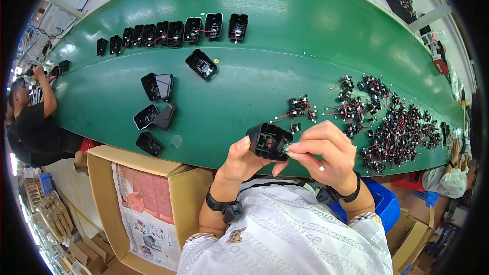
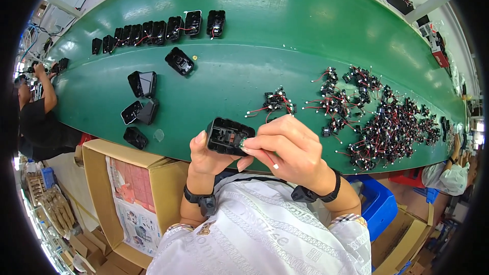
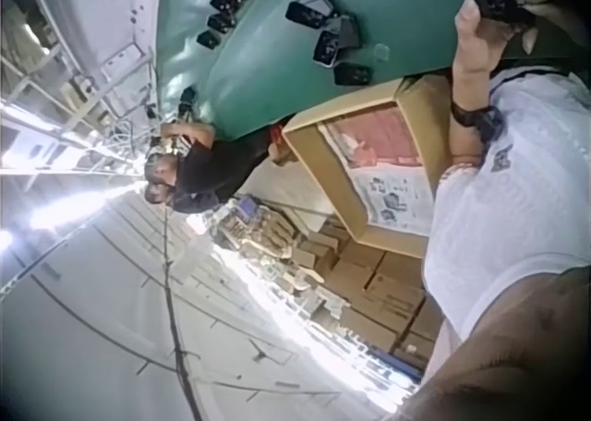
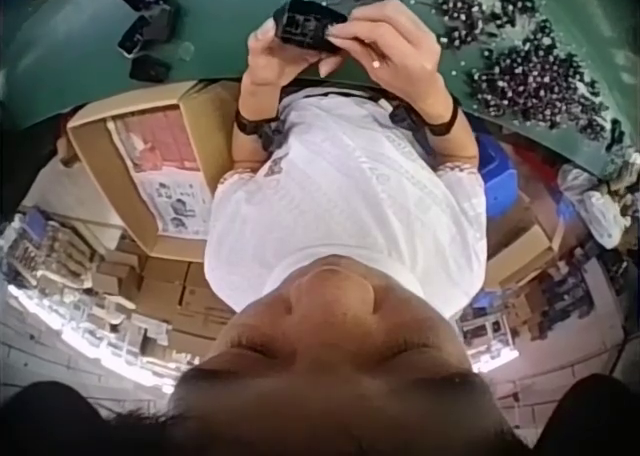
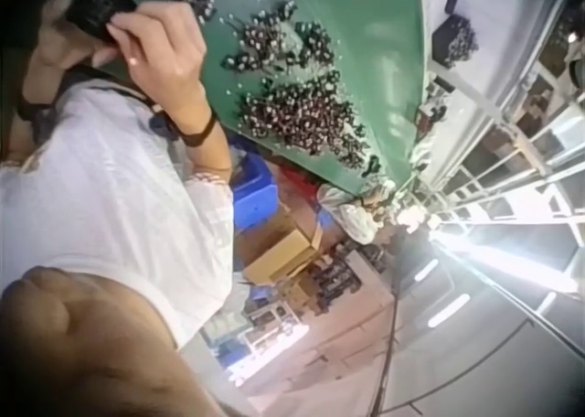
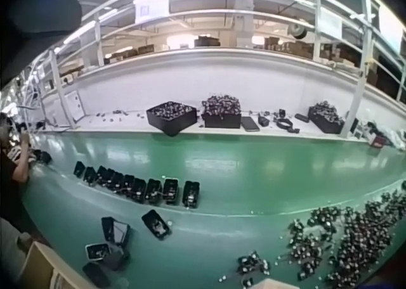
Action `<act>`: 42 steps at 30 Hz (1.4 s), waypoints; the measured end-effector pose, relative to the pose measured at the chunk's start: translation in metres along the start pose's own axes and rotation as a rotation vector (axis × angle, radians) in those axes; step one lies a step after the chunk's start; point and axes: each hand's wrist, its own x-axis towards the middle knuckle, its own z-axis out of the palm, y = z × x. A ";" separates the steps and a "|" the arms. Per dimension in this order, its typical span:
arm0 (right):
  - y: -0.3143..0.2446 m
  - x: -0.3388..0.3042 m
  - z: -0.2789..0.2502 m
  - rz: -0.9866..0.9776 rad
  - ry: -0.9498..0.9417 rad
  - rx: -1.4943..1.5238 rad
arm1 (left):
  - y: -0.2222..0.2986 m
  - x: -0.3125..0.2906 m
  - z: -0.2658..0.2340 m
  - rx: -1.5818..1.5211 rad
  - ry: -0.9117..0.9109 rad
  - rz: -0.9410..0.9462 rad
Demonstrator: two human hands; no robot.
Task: The person picks up a black plastic housing and a circuit board with wires, inserts the board into the housing by hand, and places the assembled unit onto the green workbench. This process is repeated for several units, occasionally moving aside other housings to reach the work.
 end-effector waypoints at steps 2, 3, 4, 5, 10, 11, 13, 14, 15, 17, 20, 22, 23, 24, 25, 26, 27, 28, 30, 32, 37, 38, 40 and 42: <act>0.000 0.000 0.000 0.009 0.016 0.013 | 0.002 0.001 0.003 0.002 0.007 -0.003; 0.001 0.000 0.001 0.014 0.006 0.020 | 0.002 0.001 0.005 -0.078 -0.017 -0.006; 0.002 -0.001 0.002 0.020 -0.004 0.028 | 0.003 0.000 0.006 -0.158 -0.041 -0.008; 0.003 -0.003 0.006 0.031 -0.004 0.038 | 0.003 0.001 0.008 -0.159 -0.041 -0.009; 0.012 -0.005 0.013 -0.007 -0.014 0.032 | 0.006 0.003 0.012 -0.181 -0.046 -0.052; 0.012 -0.005 0.012 -0.038 -0.013 0.024 | 0.006 0.004 0.013 -0.183 -0.046 -0.052; 0.014 -0.005 0.011 -0.069 -0.012 0.015 | 0.008 0.007 0.016 -0.195 -0.006 -0.078; 0.015 -0.004 0.011 -0.081 -0.033 0.017 | 0.008 0.007 0.017 -0.195 -0.005 -0.077; 0.016 -0.003 0.010 -0.093 -0.053 0.018 | 0.009 0.006 0.017 -0.180 0.007 -0.090; 0.015 -0.001 0.006 -0.120 -0.072 -0.022 | 0.012 0.007 0.018 -0.165 0.020 -0.104; 0.015 0.001 0.000 -0.172 -0.142 -0.082 | 0.015 0.007 0.023 0.036 0.096 -0.119; 0.016 0.003 -0.002 -0.197 -0.193 -0.103 | 0.015 0.006 0.027 0.020 0.142 -0.141; 0.017 0.005 0.000 -0.139 -0.223 -0.063 | 0.014 0.005 0.026 0.022 0.142 -0.141; 0.018 0.006 0.000 -0.080 -0.253 -0.022 | 0.012 0.003 0.023 -0.047 0.133 -0.123; 0.019 0.004 -0.006 -0.063 -0.357 -0.011 | 0.012 0.003 0.021 -0.115 0.123 -0.105; 0.017 0.006 -0.005 -0.063 -0.358 -0.010 | 0.012 0.003 0.021 -0.115 0.124 -0.104; 0.014 0.009 -0.005 -0.064 -0.340 0.018 | 0.013 0.004 0.020 -0.081 0.146 -0.108; 0.012 0.011 -0.005 -0.065 -0.322 0.045 | 0.014 0.005 0.021 -0.047 0.168 -0.111; 0.013 0.012 -0.008 -0.068 -0.374 -0.027 | 0.016 0.007 0.027 -0.030 0.255 -0.144; 0.022 0.008 -0.003 -0.096 -0.417 0.075 | 0.018 0.012 0.031 0.086 0.380 -0.189; 0.022 0.003 0.003 0.002 -0.438 0.087 | 0.009 0.013 0.013 0.549 0.341 -0.165; 0.028 0.002 0.004 -0.024 -0.413 0.089 | 0.012 0.017 0.011 0.701 0.228 -0.243; 0.037 -0.001 0.008 -0.087 -0.473 0.035 | 0.008 0.027 0.022 0.507 0.392 -0.207; 0.026 0.013 0.012 -0.088 -0.462 -0.052 | 0.014 0.020 0.002 0.316 0.321 -0.171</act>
